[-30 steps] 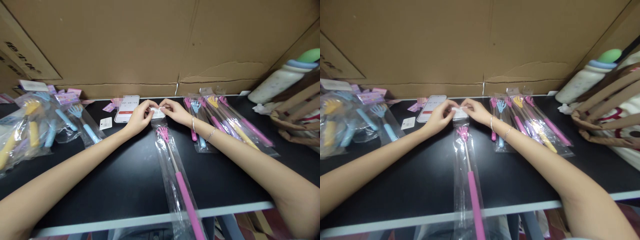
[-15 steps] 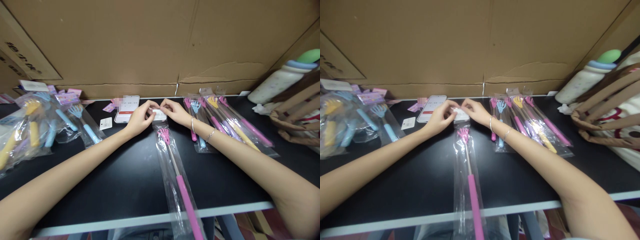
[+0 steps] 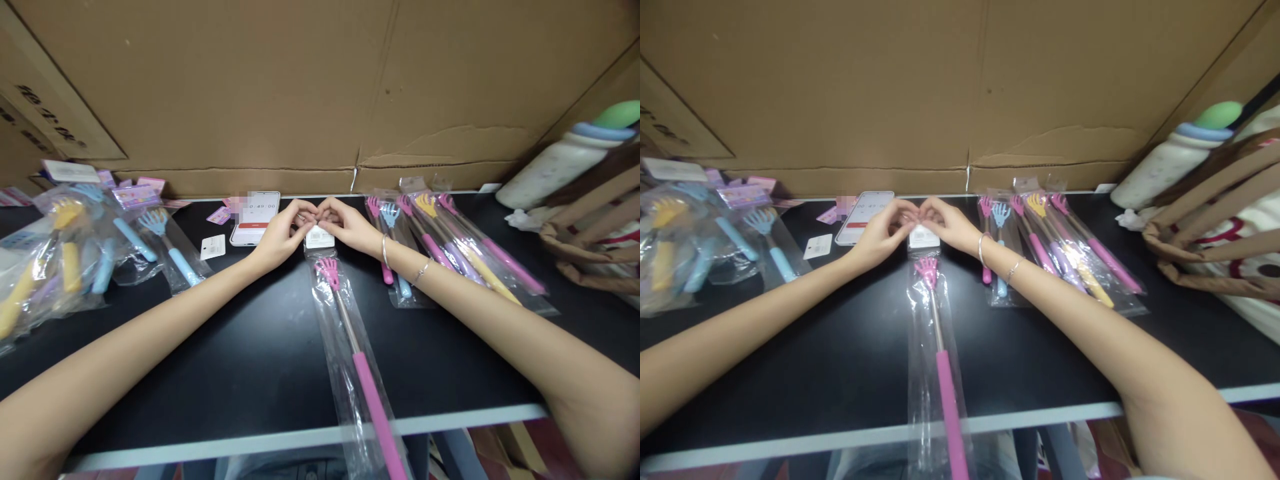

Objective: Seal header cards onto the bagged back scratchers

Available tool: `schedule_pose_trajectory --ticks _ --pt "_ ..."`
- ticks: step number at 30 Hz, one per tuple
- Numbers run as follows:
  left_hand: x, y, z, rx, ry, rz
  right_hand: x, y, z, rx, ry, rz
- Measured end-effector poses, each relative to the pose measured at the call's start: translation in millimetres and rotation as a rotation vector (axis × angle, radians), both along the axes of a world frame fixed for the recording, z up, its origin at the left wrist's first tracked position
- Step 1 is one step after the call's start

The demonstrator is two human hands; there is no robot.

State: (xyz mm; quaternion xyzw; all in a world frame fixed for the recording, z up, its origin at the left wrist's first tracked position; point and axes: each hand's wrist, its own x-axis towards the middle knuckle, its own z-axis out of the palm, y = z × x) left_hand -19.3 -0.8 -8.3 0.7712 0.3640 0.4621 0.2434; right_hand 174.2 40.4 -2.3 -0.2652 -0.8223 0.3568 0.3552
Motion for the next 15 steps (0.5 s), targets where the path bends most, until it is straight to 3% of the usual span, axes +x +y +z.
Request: schedule_pose_trajectory --ticks 8,15 --pt "1.0 -1.9 1.0 0.067 -0.024 0.003 0.2 4.6 -6.7 -0.109 0.003 0.026" --pt "-0.4 -1.4 0.3 0.11 -0.026 0.007 2.6 6.9 -4.7 -0.209 -0.007 0.136"
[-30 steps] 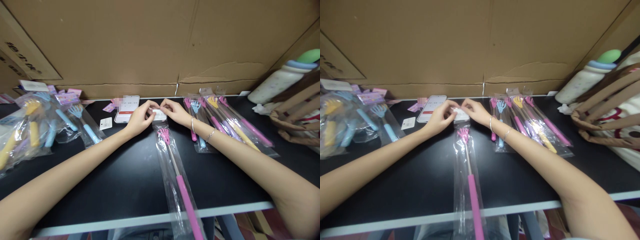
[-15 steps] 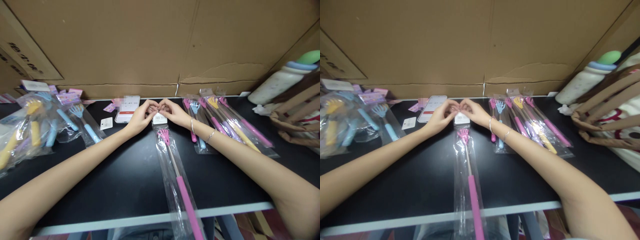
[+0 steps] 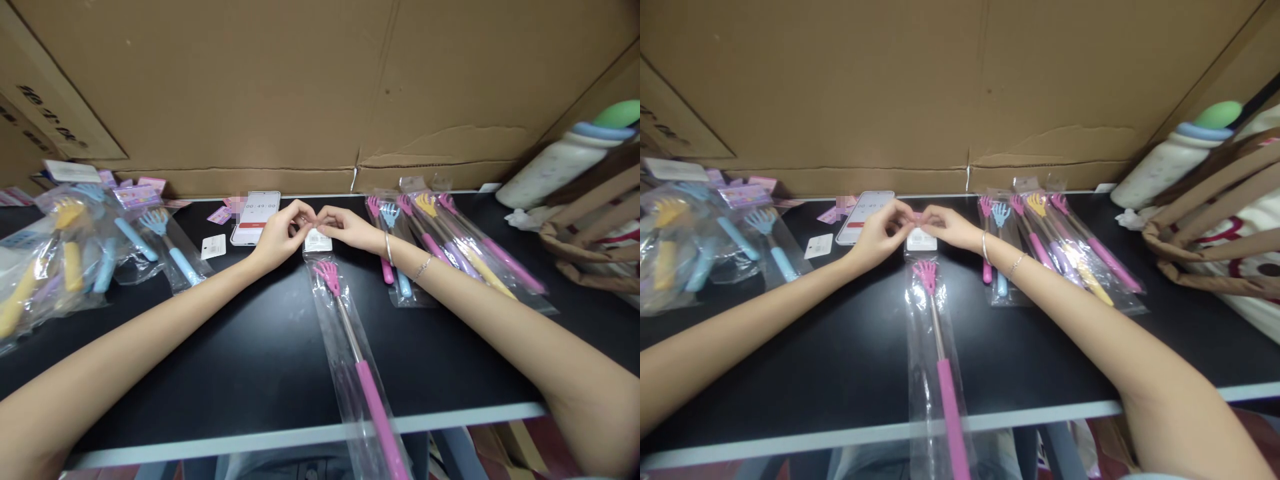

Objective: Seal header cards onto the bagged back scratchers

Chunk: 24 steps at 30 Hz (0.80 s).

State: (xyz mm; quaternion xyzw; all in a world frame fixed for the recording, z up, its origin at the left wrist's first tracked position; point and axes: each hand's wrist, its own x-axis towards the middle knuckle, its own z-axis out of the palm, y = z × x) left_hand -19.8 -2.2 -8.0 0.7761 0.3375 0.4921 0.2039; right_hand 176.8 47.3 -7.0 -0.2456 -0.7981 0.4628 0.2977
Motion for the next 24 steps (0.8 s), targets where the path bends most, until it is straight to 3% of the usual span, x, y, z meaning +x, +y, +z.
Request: schedule_pose_trajectory --ticks 24 --pt "-0.6 -1.7 3.7 0.021 -0.098 0.108 -1.4 -2.3 3.0 0.024 0.07 -0.034"
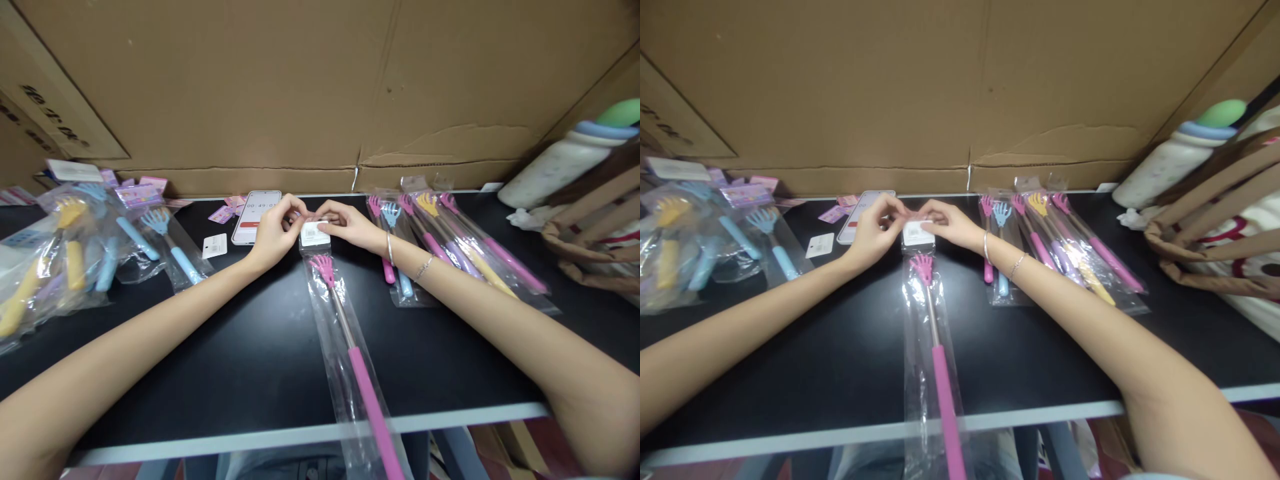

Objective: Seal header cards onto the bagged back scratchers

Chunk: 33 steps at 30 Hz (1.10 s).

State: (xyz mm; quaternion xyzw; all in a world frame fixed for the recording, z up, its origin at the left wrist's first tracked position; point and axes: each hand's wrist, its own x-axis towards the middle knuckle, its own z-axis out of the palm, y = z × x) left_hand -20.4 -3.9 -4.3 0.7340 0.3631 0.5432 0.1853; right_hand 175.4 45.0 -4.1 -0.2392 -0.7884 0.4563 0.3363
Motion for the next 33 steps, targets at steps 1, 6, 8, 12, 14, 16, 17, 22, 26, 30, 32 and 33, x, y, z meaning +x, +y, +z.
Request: schedule_pose_trajectory --ticks 1,6,8,12,14,16,17,22,26,30,32,33 --pt "0.1 -0.4 0.5 0.002 0.009 0.004 0.0 0.2 0.0 0.002 -0.003 -0.002" --pt "0.7 -2.2 2.8 -0.003 0.04 0.017 0.9 -1.6 2.2 -0.001 -0.044 -0.025" --pt "0.7 -2.6 3.2 -0.007 0.047 0.02 1.0 -2.7 3.2 -0.01 -0.059 -0.036" --pt "0.3 -1.9 2.6 -0.011 0.055 0.031 0.9 -3.2 3.6 -0.027 -0.069 -0.037" --pt "-0.3 -1.0 1.8 -0.016 0.033 0.041 0.8 -2.4 3.0 -0.021 -0.058 -0.046" --pt "-0.8 -0.4 1.2 -0.019 0.01 0.048 0.8 -1.3 2.3 -0.013 -0.036 -0.058" --pt "-1.0 -0.3 1.1 -0.017 0.005 0.05 0.7 -0.8 2.1 -0.008 -0.026 -0.063" --pt "-0.5 -1.8 1.9 -0.008 0.005 0.05 0.1 -0.6 1.1 0.0 -0.019 -0.042" --pt "-0.3 -2.1 1.9 0.006 -0.002 0.047 0.0 -0.3 -0.9 -0.06 -0.025 0.01" --pt "-0.8 -2.3 2.4 -0.001 0.006 0.053 0.3 0.9 -2.5 -0.08 -0.033 0.03" --pt "-0.9 -2.9 3.0 -0.007 0.021 0.053 0.3 1.3 -2.7 -0.08 -0.03 0.033" --pt "-0.8 -3.1 3.3 -0.008 0.025 0.051 0.4 1.3 -2.6 -0.08 -0.029 0.032"
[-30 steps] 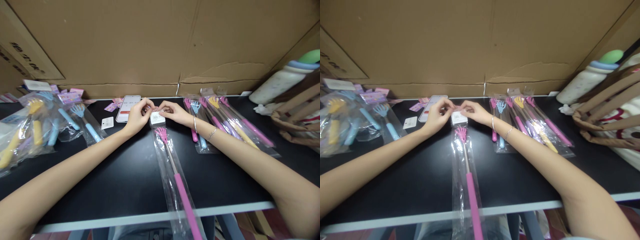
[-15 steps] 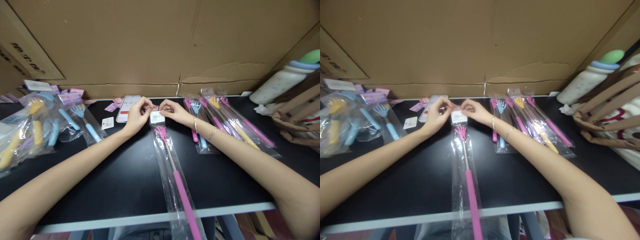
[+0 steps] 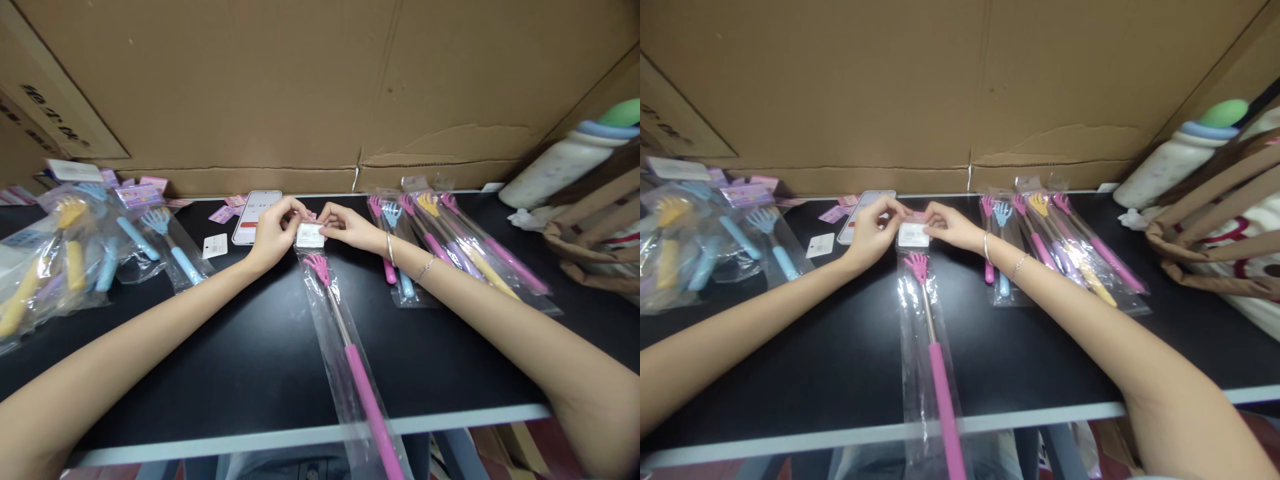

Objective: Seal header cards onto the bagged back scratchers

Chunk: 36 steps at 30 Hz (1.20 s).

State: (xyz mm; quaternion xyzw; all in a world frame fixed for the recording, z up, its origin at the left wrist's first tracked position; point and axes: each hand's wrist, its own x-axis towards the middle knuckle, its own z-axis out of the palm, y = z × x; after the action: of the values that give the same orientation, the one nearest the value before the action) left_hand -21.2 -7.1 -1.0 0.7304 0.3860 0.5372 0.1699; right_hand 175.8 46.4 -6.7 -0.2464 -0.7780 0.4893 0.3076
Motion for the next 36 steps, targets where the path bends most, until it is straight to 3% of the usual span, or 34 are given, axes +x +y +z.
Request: schedule_pose_trajectory --ticks 13,22,31,36 --pt "-1 6 -7.9 -0.034 -0.069 -0.233 -1 -6 10.4 0.128 0.076 -0.147" --pt "-1 7 -10.6 -0.181 -0.025 -0.243 -6 -12 12.7 0.255 0.098 -0.243" --pt "-2 6 -6.4 -0.043 0.11 -0.164 -7 -19 15.9 0.325 -0.011 -0.176" --pt "-2 6 -7.0 -0.023 0.097 -0.149 -6 -21 16.4 0.23 -0.019 -0.143"
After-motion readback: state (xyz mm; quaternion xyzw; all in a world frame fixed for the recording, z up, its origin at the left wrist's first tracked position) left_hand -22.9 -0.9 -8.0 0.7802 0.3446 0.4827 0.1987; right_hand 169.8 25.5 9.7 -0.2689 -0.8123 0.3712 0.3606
